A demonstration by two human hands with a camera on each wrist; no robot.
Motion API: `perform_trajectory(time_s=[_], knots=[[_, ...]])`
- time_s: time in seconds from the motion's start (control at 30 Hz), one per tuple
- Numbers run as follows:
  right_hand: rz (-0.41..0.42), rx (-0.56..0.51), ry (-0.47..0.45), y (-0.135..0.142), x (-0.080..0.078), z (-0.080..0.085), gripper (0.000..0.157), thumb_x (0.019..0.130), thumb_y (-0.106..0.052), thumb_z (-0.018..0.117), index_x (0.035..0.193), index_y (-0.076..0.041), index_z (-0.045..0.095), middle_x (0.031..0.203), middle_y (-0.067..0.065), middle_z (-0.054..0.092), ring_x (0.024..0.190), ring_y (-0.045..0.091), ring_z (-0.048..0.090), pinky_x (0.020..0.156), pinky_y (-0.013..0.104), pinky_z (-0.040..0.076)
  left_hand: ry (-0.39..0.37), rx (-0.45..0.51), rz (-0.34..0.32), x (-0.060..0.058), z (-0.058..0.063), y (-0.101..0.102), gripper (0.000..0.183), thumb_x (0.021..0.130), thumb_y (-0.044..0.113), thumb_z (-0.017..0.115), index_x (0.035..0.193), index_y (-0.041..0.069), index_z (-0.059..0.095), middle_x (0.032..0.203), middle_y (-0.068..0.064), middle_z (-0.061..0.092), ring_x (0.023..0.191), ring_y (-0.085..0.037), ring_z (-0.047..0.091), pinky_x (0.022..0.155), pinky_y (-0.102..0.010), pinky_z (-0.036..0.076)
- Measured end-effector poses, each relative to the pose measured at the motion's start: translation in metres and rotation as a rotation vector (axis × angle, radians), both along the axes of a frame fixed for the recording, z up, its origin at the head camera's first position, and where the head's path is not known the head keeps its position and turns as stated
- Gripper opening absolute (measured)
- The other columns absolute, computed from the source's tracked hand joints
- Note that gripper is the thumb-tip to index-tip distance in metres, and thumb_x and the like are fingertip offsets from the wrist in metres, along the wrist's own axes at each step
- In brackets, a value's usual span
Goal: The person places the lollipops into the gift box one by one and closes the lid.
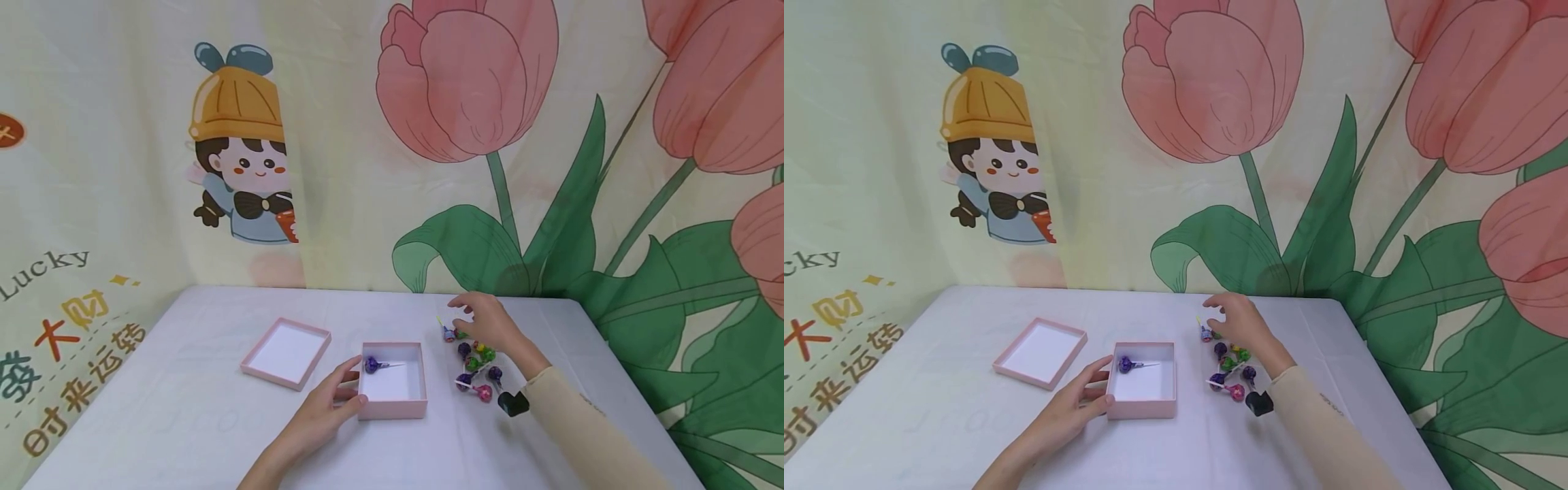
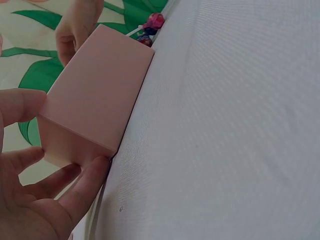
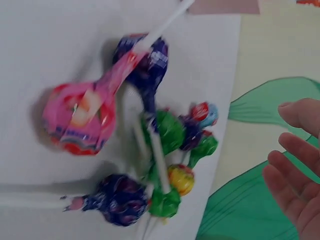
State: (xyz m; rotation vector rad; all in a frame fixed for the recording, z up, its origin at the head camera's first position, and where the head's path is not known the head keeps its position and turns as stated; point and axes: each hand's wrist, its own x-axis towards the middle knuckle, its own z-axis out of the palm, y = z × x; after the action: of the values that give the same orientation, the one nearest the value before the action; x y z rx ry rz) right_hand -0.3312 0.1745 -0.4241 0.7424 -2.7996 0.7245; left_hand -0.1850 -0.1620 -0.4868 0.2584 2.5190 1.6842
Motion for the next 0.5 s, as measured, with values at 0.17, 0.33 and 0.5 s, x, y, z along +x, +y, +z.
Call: perform_trajectory(time_s=[0.17,0.33,0.5], knots=[[-0.028,0.005,-0.082,0.010,-0.009,-0.012,0.035,0.095,-0.012,0.081,0.129,-0.008,0.074,0.130,0.012,0.073,0.113,0.036,0.069,0.093,0.045,0.061,0.005,-0.008,-0.005,0.000,0.000,0.000,0.071,0.101,0.024,0.073,0.164,0.020,0.040,0.151,-0.018,0.056,0.123,-0.028,0.066,0.101,-0.045,0.055],[-0.039,0.033,-0.137,0.014,-0.015,-0.022,0.035,0.095,-0.010,0.080,0.129,-0.004,0.074,0.129,0.014,0.073,0.111,0.034,0.069,0.092,0.045,0.061,-0.011,-0.001,0.002,0.000,-0.001,0.000,0.072,0.100,0.025,0.074,0.164,0.022,0.041,0.152,-0.017,0.056,0.123,-0.026,0.065,0.100,-0.042,0.055],[-0.076,0.019,-0.184,0.016,-0.018,-0.030,0.033,0.096,-0.010,0.080,0.127,-0.005,0.075,0.128,0.012,0.073,0.110,0.031,0.069,0.093,0.044,0.061,-0.017,-0.003,0.002,-0.001,-0.001,0.000,0.071,0.101,0.025,0.073,0.164,0.023,0.041,0.152,-0.017,0.056,0.123,-0.026,0.065,0.100,-0.043,0.055]])
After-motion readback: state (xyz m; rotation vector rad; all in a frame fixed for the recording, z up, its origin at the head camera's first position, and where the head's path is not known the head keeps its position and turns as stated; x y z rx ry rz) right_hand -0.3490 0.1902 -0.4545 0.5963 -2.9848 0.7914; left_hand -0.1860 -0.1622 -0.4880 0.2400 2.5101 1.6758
